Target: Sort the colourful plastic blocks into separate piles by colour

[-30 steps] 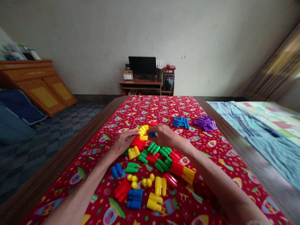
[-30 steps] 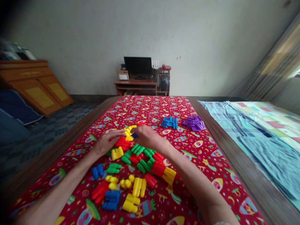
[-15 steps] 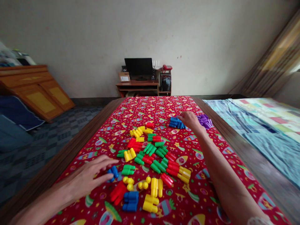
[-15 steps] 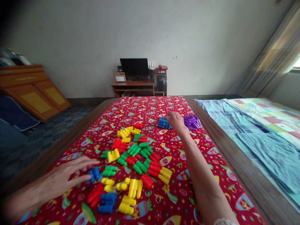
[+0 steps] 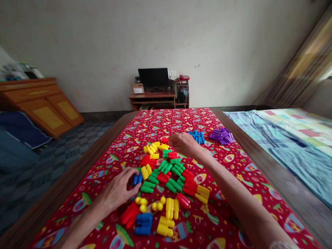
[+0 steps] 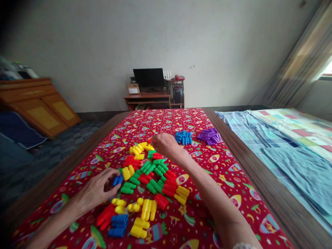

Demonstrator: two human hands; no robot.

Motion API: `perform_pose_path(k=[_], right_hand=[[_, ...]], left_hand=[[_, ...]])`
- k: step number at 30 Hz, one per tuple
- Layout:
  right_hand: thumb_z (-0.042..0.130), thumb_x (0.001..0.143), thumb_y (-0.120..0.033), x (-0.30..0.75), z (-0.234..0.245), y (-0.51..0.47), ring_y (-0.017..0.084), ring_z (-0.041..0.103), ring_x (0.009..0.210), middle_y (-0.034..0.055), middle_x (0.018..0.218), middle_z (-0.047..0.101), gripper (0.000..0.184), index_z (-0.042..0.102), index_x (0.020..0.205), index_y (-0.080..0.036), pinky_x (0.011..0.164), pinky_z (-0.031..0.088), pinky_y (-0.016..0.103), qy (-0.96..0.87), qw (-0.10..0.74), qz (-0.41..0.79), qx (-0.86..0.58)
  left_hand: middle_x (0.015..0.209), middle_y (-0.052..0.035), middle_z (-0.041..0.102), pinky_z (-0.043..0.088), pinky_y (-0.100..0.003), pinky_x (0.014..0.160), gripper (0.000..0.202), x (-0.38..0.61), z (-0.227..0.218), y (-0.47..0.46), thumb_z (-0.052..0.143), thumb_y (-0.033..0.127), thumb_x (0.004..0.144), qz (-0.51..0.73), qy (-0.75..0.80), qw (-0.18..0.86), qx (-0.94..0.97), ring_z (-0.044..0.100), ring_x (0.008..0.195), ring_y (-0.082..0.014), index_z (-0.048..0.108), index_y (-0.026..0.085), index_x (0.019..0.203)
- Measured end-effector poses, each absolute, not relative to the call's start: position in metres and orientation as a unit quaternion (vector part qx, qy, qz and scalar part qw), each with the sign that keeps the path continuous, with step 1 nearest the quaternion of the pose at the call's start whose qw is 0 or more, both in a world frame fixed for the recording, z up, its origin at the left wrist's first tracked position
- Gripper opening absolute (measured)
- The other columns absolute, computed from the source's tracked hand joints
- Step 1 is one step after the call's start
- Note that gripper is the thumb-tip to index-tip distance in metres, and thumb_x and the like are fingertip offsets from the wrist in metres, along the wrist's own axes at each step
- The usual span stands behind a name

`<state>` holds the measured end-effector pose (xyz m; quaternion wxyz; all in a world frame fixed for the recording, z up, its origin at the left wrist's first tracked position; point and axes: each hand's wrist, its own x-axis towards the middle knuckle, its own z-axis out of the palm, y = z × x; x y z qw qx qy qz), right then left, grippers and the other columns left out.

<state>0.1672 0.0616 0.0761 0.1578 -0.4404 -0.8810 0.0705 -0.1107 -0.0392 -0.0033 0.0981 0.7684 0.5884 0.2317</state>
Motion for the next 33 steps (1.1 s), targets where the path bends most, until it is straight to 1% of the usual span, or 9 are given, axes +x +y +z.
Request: perform_pose_path(k=[5,8,11,14,18,20,23,26,33], right_hand=[[0.062,0.089,-0.024,0.136,0.054,0.046,0.016,0.064,0.089,0.01,0.104,0.071,0.027,0.065,0.115,-0.016,0.072,0.04,0.023,-0.934,0.19,0.222,-0.207],[0.06,0.09,-0.021,0.132,0.045,0.051,0.016,0.063,0.084,0.01,0.097,0.071,0.024,0.066,0.112,-0.014,0.069,0.039,0.023,-0.931,0.219,0.197,-0.216],[0.057,0.091,-0.021,0.144,0.047,0.066,0.012,0.059,0.068,0.0059,0.081,0.07,0.018,0.069,0.102,-0.014,0.061,0.034,0.022,-0.918,0.214,0.156,-0.295],[0.053,0.093,-0.028,0.172,0.054,0.087,0.012,0.057,0.065,0.0052,0.075,0.069,0.023,0.072,0.094,-0.014,0.06,0.032,0.023,-0.871,0.233,0.099,-0.422],[0.049,0.094,-0.036,0.218,0.05,0.115,0.019,0.062,0.079,0.009,0.088,0.072,0.029,0.072,0.096,-0.018,0.064,0.036,0.025,-0.733,0.243,-0.007,-0.635],[0.048,0.094,-0.039,0.235,0.043,0.124,0.022,0.063,0.089,0.0111,0.097,0.072,0.031,0.071,0.1,-0.02,0.067,0.038,0.027,-0.685,0.218,-0.031,-0.694],[0.047,0.094,-0.042,0.246,0.032,0.13,0.025,0.063,0.096,0.0134,0.104,0.07,0.034,0.071,0.104,-0.02,0.071,0.042,0.03,-0.67,0.167,-0.02,-0.723],[0.044,0.095,-0.045,0.244,0.026,0.13,0.026,0.064,0.098,0.0141,0.106,0.069,0.038,0.071,0.104,-0.02,0.073,0.043,0.03,-0.682,0.137,-0.001,-0.718],[0.036,0.098,-0.035,0.233,0.037,0.122,0.024,0.064,0.089,0.0155,0.095,0.07,0.04,0.072,0.097,-0.016,0.07,0.041,0.029,-0.701,0.155,-0.03,-0.696]], left_hand=[[0.09,-0.0041,0.069,0.056,-0.031,0.071,0.037,-0.087,0.016,-0.003,0.062,0.052,0.075,0.355,0.563,0.259,0.7,0.069,0.081,-0.0216,0.055,0.021,0.096],[0.083,-0.0025,0.068,0.057,-0.033,0.07,0.044,-0.065,0.014,0.019,0.065,0.059,0.07,0.407,0.539,0.332,0.659,0.069,0.08,-0.0225,0.055,0.021,0.089],[0.088,-0.0043,0.069,0.057,-0.034,0.075,0.044,-0.052,0.007,0.032,0.058,0.061,0.078,0.419,0.512,0.344,0.666,0.069,0.083,-0.0222,0.057,0.02,0.094],[0.102,-0.0084,0.069,0.056,-0.034,0.083,0.041,-0.049,0.007,0.029,0.05,0.056,0.088,0.396,0.49,0.281,0.724,0.068,0.094,-0.0231,0.059,0.019,0.102],[0.118,-0.0104,0.067,0.052,-0.036,0.093,0.042,-0.038,0.022,-0.002,0.045,0.052,0.094,0.295,0.447,0.196,0.821,0.066,0.104,-0.0233,0.059,0.019,0.116],[0.131,-0.0086,0.062,0.042,-0.039,0.108,0.046,-0.022,0.029,-0.027,0.047,0.054,0.093,0.227,0.359,0.168,0.89,0.054,0.125,-0.0244,0.057,0.023,0.125],[0.144,-0.0033,0.053,0.026,-0.043,0.118,0.055,0.011,0.029,-0.064,0.049,0.057,0.091,0.124,0.233,0.109,0.958,0.037,0.14,-0.0233,0.049,0.028,0.137],[0.145,0.0034,0.052,0.023,-0.041,0.119,0.04,0.035,0.014,-0.087,0.041,0.044,0.099,0.071,0.143,0.03,0.987,0.033,0.142,-0.0196,0.051,0.03,0.134],[0.141,0.0009,0.054,0.011,-0.046,0.121,0.036,0.029,-0.016,-0.063,0.041,0.034,0.1,0.077,0.229,-0.06,0.968,0.032,0.142,-0.0213,0.052,0.025,0.133]])
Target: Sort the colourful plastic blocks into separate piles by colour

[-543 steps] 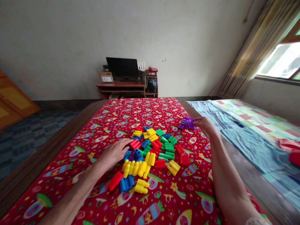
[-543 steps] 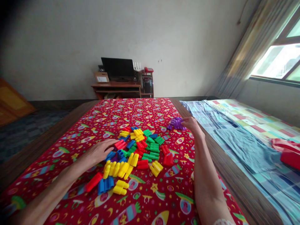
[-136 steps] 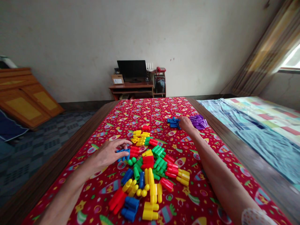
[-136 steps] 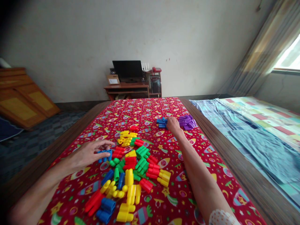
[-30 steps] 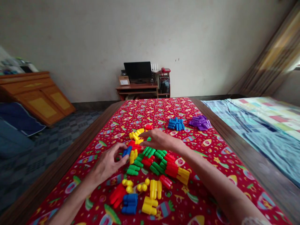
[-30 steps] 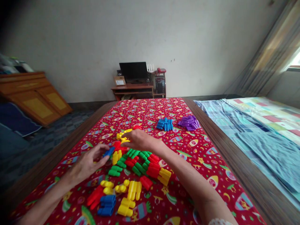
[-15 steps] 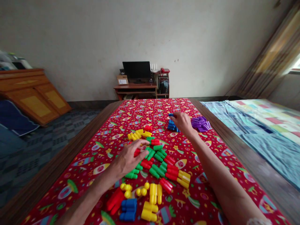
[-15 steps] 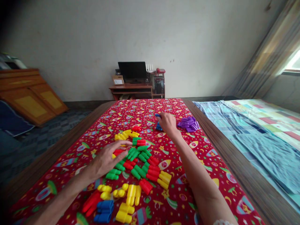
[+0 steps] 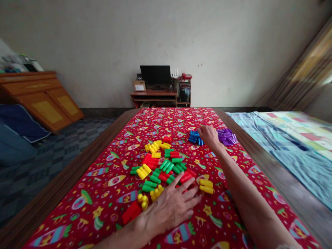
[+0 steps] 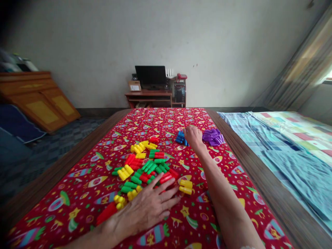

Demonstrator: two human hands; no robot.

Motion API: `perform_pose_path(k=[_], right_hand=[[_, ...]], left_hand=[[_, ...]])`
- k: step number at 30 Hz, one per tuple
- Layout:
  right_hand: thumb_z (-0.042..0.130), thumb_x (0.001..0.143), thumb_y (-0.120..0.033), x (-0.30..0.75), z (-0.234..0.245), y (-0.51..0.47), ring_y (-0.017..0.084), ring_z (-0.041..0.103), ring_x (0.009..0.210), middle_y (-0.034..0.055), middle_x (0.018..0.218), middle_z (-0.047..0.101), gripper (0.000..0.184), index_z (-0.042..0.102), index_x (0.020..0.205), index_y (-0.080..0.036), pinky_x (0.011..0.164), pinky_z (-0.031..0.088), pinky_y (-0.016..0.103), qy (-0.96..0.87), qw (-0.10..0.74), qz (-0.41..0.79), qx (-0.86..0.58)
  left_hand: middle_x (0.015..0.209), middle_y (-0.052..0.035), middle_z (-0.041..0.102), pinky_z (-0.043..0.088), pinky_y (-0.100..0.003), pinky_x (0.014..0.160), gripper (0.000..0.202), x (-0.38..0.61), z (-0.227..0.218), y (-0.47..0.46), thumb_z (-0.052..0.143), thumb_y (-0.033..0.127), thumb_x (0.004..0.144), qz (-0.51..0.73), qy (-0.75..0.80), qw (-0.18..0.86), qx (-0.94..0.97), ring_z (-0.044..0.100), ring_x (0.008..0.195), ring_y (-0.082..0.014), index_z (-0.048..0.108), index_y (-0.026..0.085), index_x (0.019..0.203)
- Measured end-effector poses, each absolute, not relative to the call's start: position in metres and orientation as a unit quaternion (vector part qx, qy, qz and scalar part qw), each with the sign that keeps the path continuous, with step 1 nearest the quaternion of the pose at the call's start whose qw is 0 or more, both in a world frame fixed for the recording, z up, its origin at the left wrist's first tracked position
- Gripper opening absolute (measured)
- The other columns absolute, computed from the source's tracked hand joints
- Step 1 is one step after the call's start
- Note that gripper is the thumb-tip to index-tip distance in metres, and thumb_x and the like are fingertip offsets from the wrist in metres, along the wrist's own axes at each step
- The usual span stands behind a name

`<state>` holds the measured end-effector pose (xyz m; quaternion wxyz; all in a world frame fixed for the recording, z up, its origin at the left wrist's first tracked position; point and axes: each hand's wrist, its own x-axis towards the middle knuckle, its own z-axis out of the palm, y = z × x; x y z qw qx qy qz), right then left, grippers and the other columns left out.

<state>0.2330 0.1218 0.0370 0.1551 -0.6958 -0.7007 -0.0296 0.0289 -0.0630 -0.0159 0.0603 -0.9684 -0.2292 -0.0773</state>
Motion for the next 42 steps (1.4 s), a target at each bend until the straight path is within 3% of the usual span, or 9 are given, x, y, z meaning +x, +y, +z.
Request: perform_pose_path(k=[10,13,16,20,25,30,35,38,42], right_hand=[[0.047,0.094,-0.021,0.192,0.051,0.098,0.013,0.062,0.07,0.0075,0.081,0.072,0.027,0.072,0.093,-0.014,0.062,0.036,0.023,-0.871,0.144,0.055,-0.467],[0.059,0.089,-0.024,0.178,0.046,0.09,0.014,0.065,0.079,0.0058,0.091,0.074,0.022,0.071,0.106,-0.018,0.068,0.043,0.022,-0.919,0.104,0.146,-0.351],[0.07,0.08,-0.025,0.167,0.042,0.08,0.02,0.065,0.095,0.008,0.107,0.072,0.037,0.068,0.117,-0.022,0.08,0.048,0.028,-0.931,0.075,0.154,-0.322],[0.061,0.085,-0.018,0.154,0.039,0.068,0.022,0.064,0.1,0.0133,0.11,0.07,0.036,0.065,0.121,-0.017,0.084,0.048,0.031,-0.935,0.075,0.129,-0.322],[0.058,0.085,-0.016,0.139,0.032,0.062,0.019,0.065,0.087,0.0112,0.099,0.073,0.033,0.066,0.117,-0.015,0.072,0.045,0.025,-0.945,0.072,0.13,-0.292],[0.056,0.085,-0.015,0.146,0.032,0.073,0.017,0.066,0.08,0.0085,0.089,0.074,0.028,0.07,0.109,-0.016,0.067,0.041,0.023,-0.919,0.144,0.118,-0.347],[0.057,0.083,-0.015,0.183,0.044,0.085,0.017,0.069,0.084,0.0054,0.096,0.075,0.033,0.07,0.113,-0.019,0.073,0.046,0.023,-0.842,0.258,0.134,-0.454],[0.058,0.08,-0.015,0.224,0.042,0.08,0.018,0.069,0.085,0.005,0.095,0.076,0.033,0.072,0.11,-0.019,0.075,0.047,0.024,-0.813,0.254,0.109,-0.512],[0.055,0.08,-0.021,0.298,0.026,0.062,0.02,0.07,0.08,0.0051,0.088,0.076,0.03,0.075,0.102,-0.018,0.071,0.048,0.026,-0.745,0.235,0.075,-0.62]], left_hand=[[0.153,-0.0033,0.041,0.015,-0.049,0.12,0.041,-0.033,-0.003,-0.003,0.049,0.036,0.096,-0.117,-0.401,0.082,-0.905,0.034,0.141,-0.0234,0.051,0.03,0.136],[0.148,-0.0078,0.047,0.024,-0.05,0.117,0.039,-0.057,-0.01,0.015,0.049,0.035,0.095,-0.161,-0.47,0.072,-0.865,0.042,0.136,-0.0265,0.057,0.026,0.132],[0.144,-0.0114,0.05,0.039,-0.045,0.11,0.042,-0.077,-0.017,0.03,0.048,0.039,0.093,-0.199,-0.508,0.022,-0.838,0.048,0.131,-0.0279,0.06,0.021,0.129],[0.144,-0.0155,0.049,0.042,-0.045,0.107,0.052,-0.092,-0.019,0.041,0.04,0.048,0.092,-0.224,-0.534,-0.023,-0.815,0.049,0.131,-0.0303,0.059,0.015,0.129],[0.135,-0.0184,0.058,0.04,-0.047,0.108,0.063,-0.099,-0.019,0.044,0.034,0.056,0.091,-0.241,-0.573,-0.079,-0.779,0.053,0.127,-0.0301,0.057,0.011,0.128],[0.129,-0.0132,0.064,0.044,-0.043,0.103,0.062,-0.101,-0.013,0.044,0.049,0.06,0.082,-0.261,-0.571,-0.148,-0.765,0.058,0.119,-0.0303,0.061,0.017,0.124],[0.107,-0.0099,0.073,0.054,-0.036,0.082,0.057,-0.107,-0.011,0.048,0.06,0.061,0.073,-0.323,-0.575,-0.238,-0.713,0.067,0.096,-0.0288,0.07,0.017,0.108],[0.092,-0.0066,0.074,0.054,-0.031,0.068,0.055,-0.109,-0.017,0.052,0.067,0.058,0.067,-0.373,-0.588,-0.283,-0.659,0.069,0.081,-0.025,0.071,0.017,0.103],[0.097,-0.0091,0.074,0.054,-0.03,0.066,0.06,-0.11,-0.029,0.06,0.071,0.057,0.06,-0.436,-0.581,-0.34,-0.597,0.069,0.081,-0.0237,0.069,0.014,0.101]])
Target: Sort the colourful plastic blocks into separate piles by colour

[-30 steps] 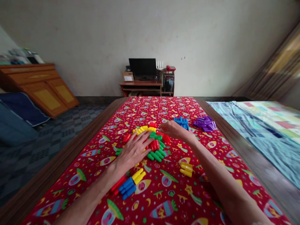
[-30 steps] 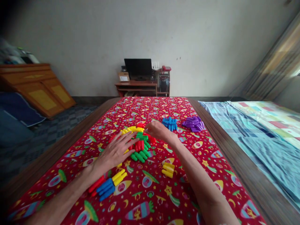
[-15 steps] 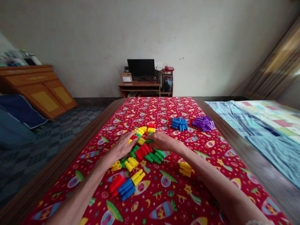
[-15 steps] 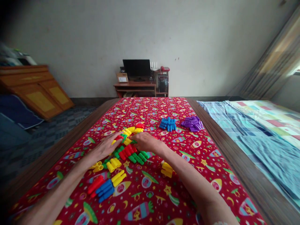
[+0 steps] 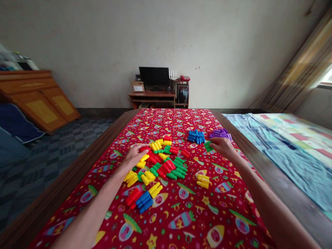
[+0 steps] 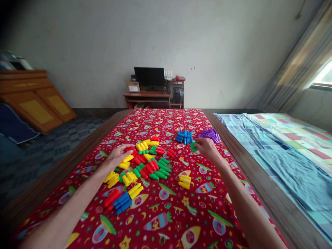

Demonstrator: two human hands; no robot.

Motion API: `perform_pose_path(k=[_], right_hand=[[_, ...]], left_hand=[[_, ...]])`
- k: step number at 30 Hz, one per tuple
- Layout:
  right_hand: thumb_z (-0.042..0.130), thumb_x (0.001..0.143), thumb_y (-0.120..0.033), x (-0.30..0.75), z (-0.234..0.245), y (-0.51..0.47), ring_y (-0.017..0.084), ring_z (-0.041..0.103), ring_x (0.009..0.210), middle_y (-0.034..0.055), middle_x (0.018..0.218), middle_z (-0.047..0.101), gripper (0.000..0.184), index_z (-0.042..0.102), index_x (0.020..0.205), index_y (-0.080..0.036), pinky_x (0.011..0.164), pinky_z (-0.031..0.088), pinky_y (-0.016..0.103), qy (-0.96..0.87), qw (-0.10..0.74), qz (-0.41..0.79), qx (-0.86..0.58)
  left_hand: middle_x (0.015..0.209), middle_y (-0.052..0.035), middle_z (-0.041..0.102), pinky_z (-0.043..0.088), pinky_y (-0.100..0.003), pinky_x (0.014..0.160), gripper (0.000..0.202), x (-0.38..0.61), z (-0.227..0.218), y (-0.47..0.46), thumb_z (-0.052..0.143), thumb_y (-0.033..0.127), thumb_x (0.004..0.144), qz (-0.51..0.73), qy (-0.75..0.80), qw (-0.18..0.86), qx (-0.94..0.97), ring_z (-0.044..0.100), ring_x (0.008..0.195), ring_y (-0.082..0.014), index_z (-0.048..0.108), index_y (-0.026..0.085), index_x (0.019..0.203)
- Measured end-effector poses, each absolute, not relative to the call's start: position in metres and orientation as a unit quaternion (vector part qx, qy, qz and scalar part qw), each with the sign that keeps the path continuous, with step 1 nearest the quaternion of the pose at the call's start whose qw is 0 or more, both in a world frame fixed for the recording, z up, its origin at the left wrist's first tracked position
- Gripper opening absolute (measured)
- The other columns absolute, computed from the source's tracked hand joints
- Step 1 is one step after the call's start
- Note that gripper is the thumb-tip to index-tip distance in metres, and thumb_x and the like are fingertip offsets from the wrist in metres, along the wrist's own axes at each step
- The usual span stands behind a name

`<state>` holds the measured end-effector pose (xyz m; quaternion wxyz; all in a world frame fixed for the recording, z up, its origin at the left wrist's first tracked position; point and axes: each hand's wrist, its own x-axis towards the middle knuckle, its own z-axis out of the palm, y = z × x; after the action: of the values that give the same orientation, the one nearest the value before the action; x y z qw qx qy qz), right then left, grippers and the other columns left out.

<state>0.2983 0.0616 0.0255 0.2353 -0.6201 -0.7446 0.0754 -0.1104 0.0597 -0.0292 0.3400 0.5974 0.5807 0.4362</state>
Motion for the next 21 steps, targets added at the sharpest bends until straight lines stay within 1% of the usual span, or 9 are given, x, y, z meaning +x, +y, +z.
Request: perform_pose_path(k=[3,5,9,11,13,15,16,18,21], right_hand=[[0.054,0.081,-0.027,0.347,0.01,0.045,0.023,0.069,0.075,0.0059,0.08,0.076,0.027,0.077,0.094,-0.018,0.067,0.048,0.028,-0.688,0.223,0.059,-0.688],[0.054,0.081,-0.027,0.366,0.002,0.035,0.025,0.07,0.078,0.0086,0.08,0.075,0.027,0.077,0.093,-0.017,0.068,0.049,0.03,-0.657,0.206,0.041,-0.724],[0.052,0.083,-0.02,0.356,0.005,0.02,0.029,0.067,0.099,0.0163,0.105,0.073,0.03,0.073,0.104,-0.014,0.081,0.05,0.036,-0.647,0.211,-0.037,-0.732],[0.05,0.086,-0.017,0.327,0.012,0.012,0.027,0.066,0.102,0.0159,0.111,0.071,0.03,0.072,0.107,-0.015,0.085,0.05,0.036,-0.701,0.246,-0.051,-0.668],[0.051,0.088,-0.017,0.29,0.016,0.005,0.023,0.068,0.096,0.0135,0.105,0.073,0.028,0.071,0.106,-0.016,0.083,0.051,0.032,-0.778,0.264,-0.021,-0.569],[0.054,0.09,-0.023,0.251,0.012,-0.004,0.02,0.07,0.085,0.009,0.094,0.074,0.023,0.072,0.105,-0.019,0.073,0.052,0.028,-0.854,0.234,0.037,-0.463],[0.057,0.09,-0.028,0.234,0.006,-0.008,0.019,0.069,0.084,0.0079,0.092,0.074,0.022,0.071,0.104,-0.02,0.072,0.053,0.027,-0.877,0.219,0.051,-0.425],[0.063,0.088,-0.035,0.208,-0.011,-0.015,0.02,0.068,0.089,0.0092,0.097,0.072,0.027,0.069,0.11,-0.02,0.077,0.054,0.03,-0.908,0.208,0.038,-0.362],[0.064,0.087,-0.037,0.194,-0.035,-0.02,0.025,0.064,0.104,0.0132,0.108,0.068,0.031,0.066,0.113,-0.02,0.088,0.053,0.037,-0.908,0.248,-0.032,-0.336]], left_hand=[[0.103,-0.0127,0.073,0.055,-0.032,0.073,0.065,-0.11,-0.036,0.064,0.07,0.062,0.057,0.461,0.575,0.351,0.577,0.069,0.09,-0.0265,0.068,0.014,0.101],[0.104,-0.014,0.073,0.055,-0.034,0.076,0.068,-0.108,-0.037,0.065,0.067,0.066,0.058,0.457,0.57,0.354,0.584,0.069,0.095,-0.0285,0.068,0.014,0.101],[0.101,-0.0136,0.074,0.053,-0.038,0.087,0.062,-0.104,-0.029,0.061,0.057,0.066,0.069,0.405,0.549,0.315,0.66,0.066,0.104,-0.0308,0.069,0.014,0.1],[0.101,-0.012,0.074,0.052,-0.039,0.09,0.053,-0.101,-0.021,0.057,0.051,0.058,0.077,0.369,0.543,0.265,0.707,0.066,0.104,-0.0292,0.07,0.015,0.101],[0.104,-0.0105,0.074,0.051,-0.04,0.092,0.042,-0.095,-0.013,0.053,0.048,0.046,0.082,0.342,0.531,0.191,0.752,0.067,0.102,-0.0268,0.069,0.016,0.104],[0.108,-0.0097,0.072,0.051,-0.039,0.094,0.033,-0.087,-0.005,0.047,0.047,0.033,0.084,0.324,0.502,0.118,0.793,0.066,0.103,-0.0244,0.069,0.018,0.103],[0.108,-0.0094,0.072,0.051,-0.038,0.094,0.03,-0.082,-0.003,0.044,0.046,0.029,0.084,0.315,0.484,0.091,0.812,0.066,0.102,-0.0234,0.07,0.019,0.101],[0.104,-0.0081,0.072,0.051,-0.035,0.093,0.026,-0.073,0.001,0.035,0.047,0.023,0.085,0.275,0.449,0.067,0.847,0.066,0.1,-0.0216,0.07,0.02,0.096],[0.1,-0.0055,0.071,0.051,-0.032,0.091,0.02,-0.066,0.003,0.02,0.053,0.021,0.085,0.177,0.419,0.083,0.887,0.065,0.097,-0.0203,0.069,0.022,0.097]])
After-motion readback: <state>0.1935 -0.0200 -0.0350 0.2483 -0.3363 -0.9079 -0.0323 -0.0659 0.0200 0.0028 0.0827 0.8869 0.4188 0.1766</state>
